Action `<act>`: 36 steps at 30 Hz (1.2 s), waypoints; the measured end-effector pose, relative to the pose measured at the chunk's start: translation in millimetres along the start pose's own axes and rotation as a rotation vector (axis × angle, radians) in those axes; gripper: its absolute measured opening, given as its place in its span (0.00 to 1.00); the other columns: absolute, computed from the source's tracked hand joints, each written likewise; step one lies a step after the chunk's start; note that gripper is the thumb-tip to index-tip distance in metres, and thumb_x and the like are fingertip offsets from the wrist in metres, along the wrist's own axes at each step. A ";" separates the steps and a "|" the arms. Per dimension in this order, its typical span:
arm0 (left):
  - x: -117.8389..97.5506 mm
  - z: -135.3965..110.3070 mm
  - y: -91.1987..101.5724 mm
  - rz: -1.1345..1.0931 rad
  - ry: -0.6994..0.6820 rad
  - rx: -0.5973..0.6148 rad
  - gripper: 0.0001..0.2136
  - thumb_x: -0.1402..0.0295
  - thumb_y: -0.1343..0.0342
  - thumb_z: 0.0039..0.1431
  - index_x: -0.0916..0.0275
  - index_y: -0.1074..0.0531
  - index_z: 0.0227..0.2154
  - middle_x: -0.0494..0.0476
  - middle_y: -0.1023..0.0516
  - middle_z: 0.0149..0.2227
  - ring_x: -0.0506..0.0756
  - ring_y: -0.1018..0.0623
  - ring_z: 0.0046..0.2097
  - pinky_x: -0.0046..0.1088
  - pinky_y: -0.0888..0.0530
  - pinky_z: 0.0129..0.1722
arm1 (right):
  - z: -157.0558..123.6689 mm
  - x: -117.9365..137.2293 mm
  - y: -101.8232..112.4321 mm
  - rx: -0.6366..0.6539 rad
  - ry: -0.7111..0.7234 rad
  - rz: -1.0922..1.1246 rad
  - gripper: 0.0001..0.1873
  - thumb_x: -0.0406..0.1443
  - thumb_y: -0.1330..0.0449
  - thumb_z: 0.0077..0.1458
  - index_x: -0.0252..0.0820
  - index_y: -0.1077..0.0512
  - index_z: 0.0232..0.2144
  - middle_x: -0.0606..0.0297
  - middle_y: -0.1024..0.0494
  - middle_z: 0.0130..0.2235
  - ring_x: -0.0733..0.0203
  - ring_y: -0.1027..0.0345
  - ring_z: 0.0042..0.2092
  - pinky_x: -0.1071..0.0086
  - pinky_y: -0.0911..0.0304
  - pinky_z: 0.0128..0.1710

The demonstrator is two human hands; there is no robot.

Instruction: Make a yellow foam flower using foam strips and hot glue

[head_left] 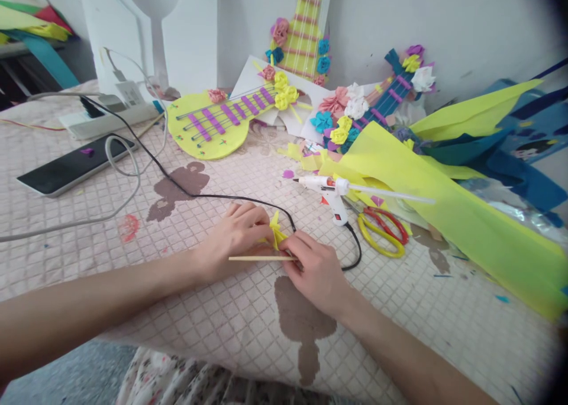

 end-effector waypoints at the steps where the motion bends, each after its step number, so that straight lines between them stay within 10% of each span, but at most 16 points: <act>1: -0.5 0.1 0.2 0.016 -0.010 -0.003 0.07 0.64 0.45 0.60 0.61 0.28 0.32 0.55 0.31 0.35 0.54 0.34 0.39 0.33 0.36 0.40 | -0.2 0.5 -0.2 -0.001 0.014 -0.029 0.08 0.26 0.48 0.51 0.41 0.32 0.29 0.66 0.29 0.30 0.66 0.37 0.28 0.73 0.46 0.27; 36: 12.2 -0.4 2.5 -0.091 -0.113 -0.008 0.04 0.75 0.48 0.60 0.62 0.30 0.36 0.54 0.29 0.36 0.53 0.31 0.40 0.31 0.34 0.42 | -1.5 -15.9 6.2 0.010 -0.092 0.080 0.02 0.34 0.43 0.55 0.42 0.33 0.33 0.67 0.26 0.34 0.65 0.32 0.32 0.72 0.41 0.31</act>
Point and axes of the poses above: each hand's wrist, its own z-axis towards the middle knuckle, its own y-axis out of the back of the hand, x = y × z, the point moved 2 cm from there along z, towards the middle knuckle
